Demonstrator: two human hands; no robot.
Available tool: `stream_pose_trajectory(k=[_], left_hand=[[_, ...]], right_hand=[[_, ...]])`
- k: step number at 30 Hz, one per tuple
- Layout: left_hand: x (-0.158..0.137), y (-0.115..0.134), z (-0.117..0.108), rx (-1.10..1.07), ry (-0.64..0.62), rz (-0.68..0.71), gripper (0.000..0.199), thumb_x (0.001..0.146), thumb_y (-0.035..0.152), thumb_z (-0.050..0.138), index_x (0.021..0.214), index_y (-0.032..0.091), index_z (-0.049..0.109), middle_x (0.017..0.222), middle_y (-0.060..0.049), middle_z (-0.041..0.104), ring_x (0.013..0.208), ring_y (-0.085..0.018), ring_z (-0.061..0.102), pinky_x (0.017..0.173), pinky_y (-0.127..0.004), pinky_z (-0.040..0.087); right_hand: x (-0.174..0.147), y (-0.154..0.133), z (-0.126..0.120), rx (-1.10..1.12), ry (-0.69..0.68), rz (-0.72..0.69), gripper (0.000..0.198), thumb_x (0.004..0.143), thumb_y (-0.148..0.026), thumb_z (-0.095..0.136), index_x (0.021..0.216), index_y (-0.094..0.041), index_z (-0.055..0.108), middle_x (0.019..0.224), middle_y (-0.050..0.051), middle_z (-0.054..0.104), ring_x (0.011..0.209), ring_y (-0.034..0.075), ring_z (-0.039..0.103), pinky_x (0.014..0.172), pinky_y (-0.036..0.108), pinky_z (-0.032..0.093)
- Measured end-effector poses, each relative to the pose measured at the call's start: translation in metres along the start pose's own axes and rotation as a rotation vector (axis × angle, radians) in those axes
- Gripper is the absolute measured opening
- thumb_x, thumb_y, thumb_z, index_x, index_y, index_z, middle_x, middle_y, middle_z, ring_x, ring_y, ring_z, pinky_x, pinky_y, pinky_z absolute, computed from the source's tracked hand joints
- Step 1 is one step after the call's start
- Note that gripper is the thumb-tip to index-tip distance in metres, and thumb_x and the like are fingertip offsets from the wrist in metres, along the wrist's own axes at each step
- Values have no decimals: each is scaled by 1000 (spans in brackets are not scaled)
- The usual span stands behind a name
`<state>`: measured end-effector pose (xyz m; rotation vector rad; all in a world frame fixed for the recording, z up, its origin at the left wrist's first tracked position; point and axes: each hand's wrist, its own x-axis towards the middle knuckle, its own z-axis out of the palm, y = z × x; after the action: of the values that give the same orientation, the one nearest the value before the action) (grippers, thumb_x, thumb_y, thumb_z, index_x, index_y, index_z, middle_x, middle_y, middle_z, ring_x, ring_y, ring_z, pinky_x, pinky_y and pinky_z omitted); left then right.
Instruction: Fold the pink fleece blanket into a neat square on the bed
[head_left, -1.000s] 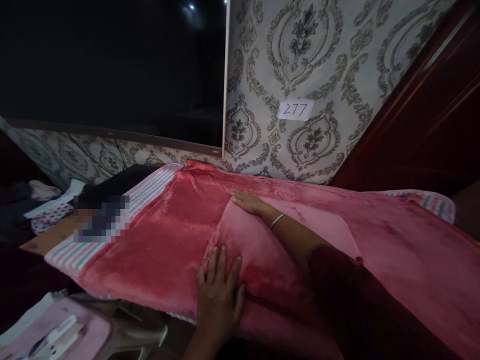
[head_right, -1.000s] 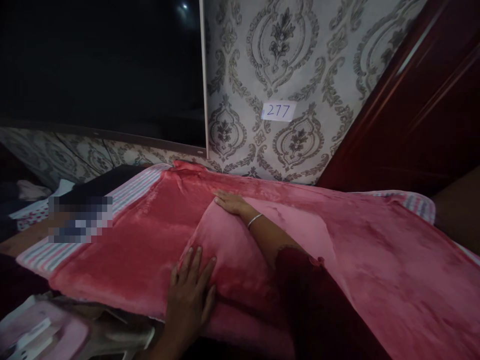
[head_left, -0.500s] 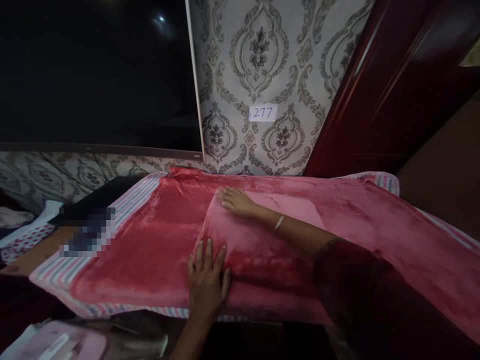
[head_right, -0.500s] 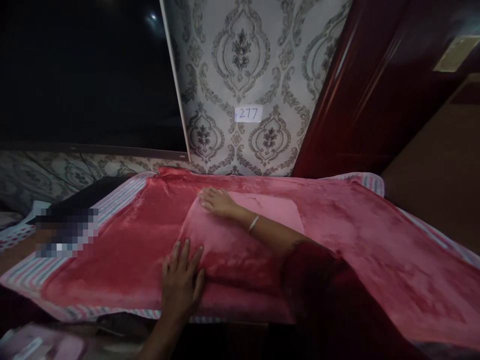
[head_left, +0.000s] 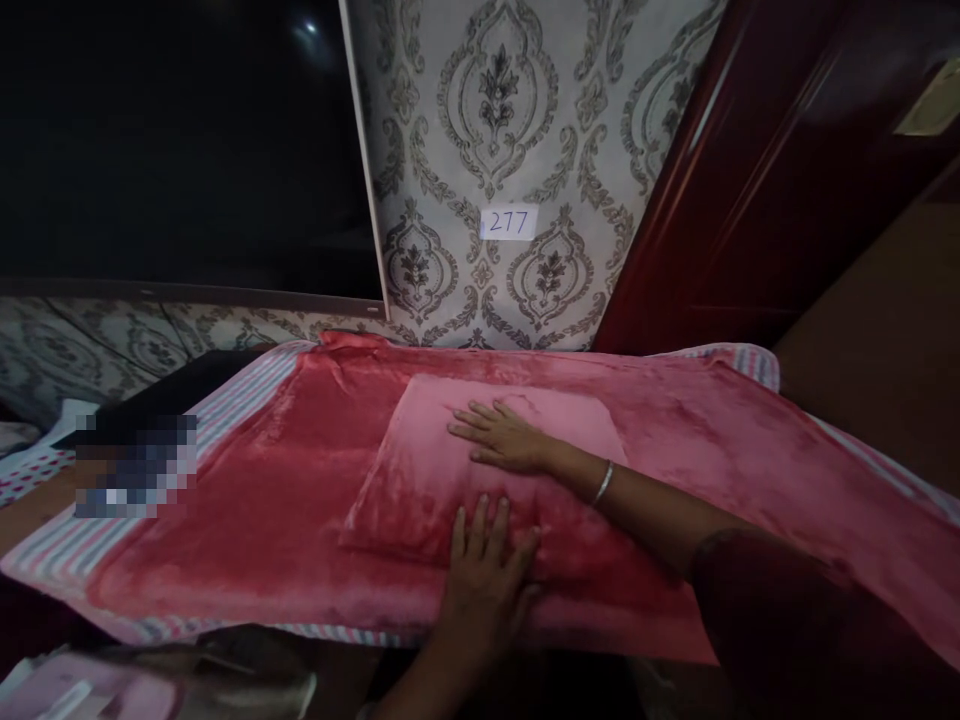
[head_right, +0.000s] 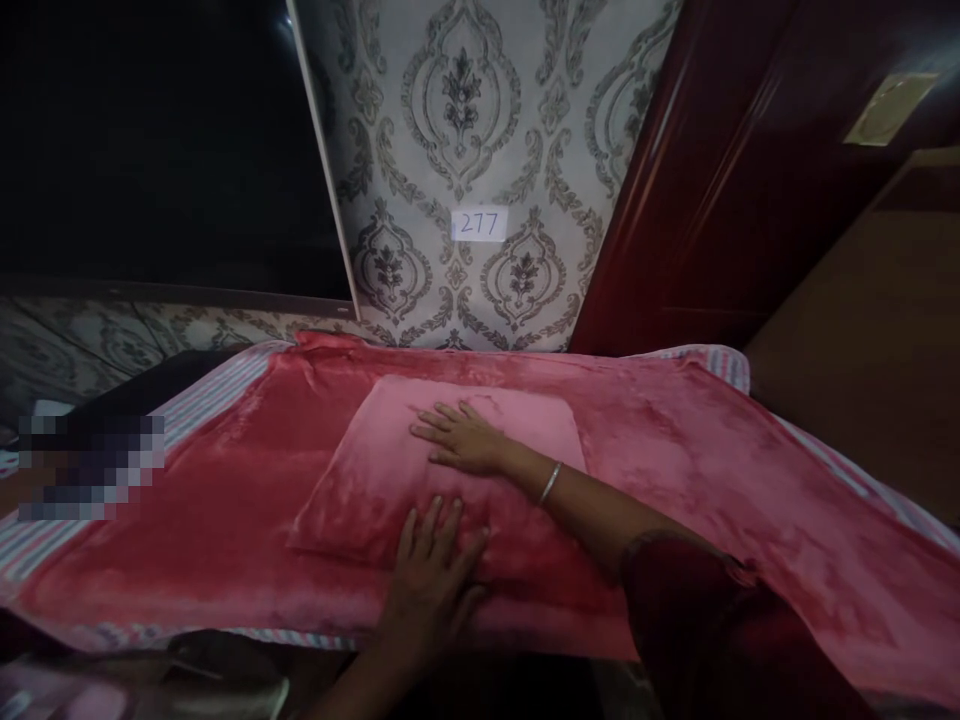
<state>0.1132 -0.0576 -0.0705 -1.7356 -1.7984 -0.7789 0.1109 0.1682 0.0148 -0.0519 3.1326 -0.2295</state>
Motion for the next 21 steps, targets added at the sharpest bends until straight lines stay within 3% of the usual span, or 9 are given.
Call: stream_pose_trajectory(k=[3, 7, 11, 16, 21], left_hand=[[-4, -3, -1, -4, -26, 11, 57, 87, 52, 70, 139, 30, 62, 155, -13, 51, 148, -36, 37, 120, -58, 23], [-3, -3, -5, -11, -73, -3, 55, 88, 48, 69, 140, 30, 61, 158, -12, 47, 150, -35, 33, 121, -58, 21], [-4, -3, -4, -23, -99, -3, 59, 86, 47, 71, 141, 30, 60, 160, -12, 45, 152, -36, 30, 122, -60, 21], [-5, -6, 0, -33, -76, -14, 57, 86, 46, 71, 140, 30, 61, 160, -13, 45, 152, -36, 30, 122, -61, 20], [-3, -6, 0, -34, -70, -4, 56, 86, 43, 73, 139, 31, 62, 158, -14, 47, 151, -37, 33, 120, -62, 25]], right_hand=[[18, 26, 2, -18, 40, 48, 64, 105, -60, 37, 163, -35, 27, 171, 5, 19, 158, 33, 10, 123, 65, 11], [41, 61, 4, 53, 28, 148, 64, 105, -60, 34, 163, -33, 27, 170, 6, 21, 155, 31, 24, 124, 58, 21], [56, 86, 6, 159, 3, 253, 66, 106, -58, 30, 163, -26, 30, 167, 7, 32, 154, 28, 27, 127, 52, 18], [58, 85, 5, 180, 25, 343, 61, 107, -59, 27, 160, -31, 37, 165, 2, 35, 155, 29, 25, 127, 56, 16], [54, 66, -17, 103, 71, 416, 63, 106, -59, 32, 163, -32, 29, 169, 6, 26, 156, 32, 22, 124, 62, 19]])
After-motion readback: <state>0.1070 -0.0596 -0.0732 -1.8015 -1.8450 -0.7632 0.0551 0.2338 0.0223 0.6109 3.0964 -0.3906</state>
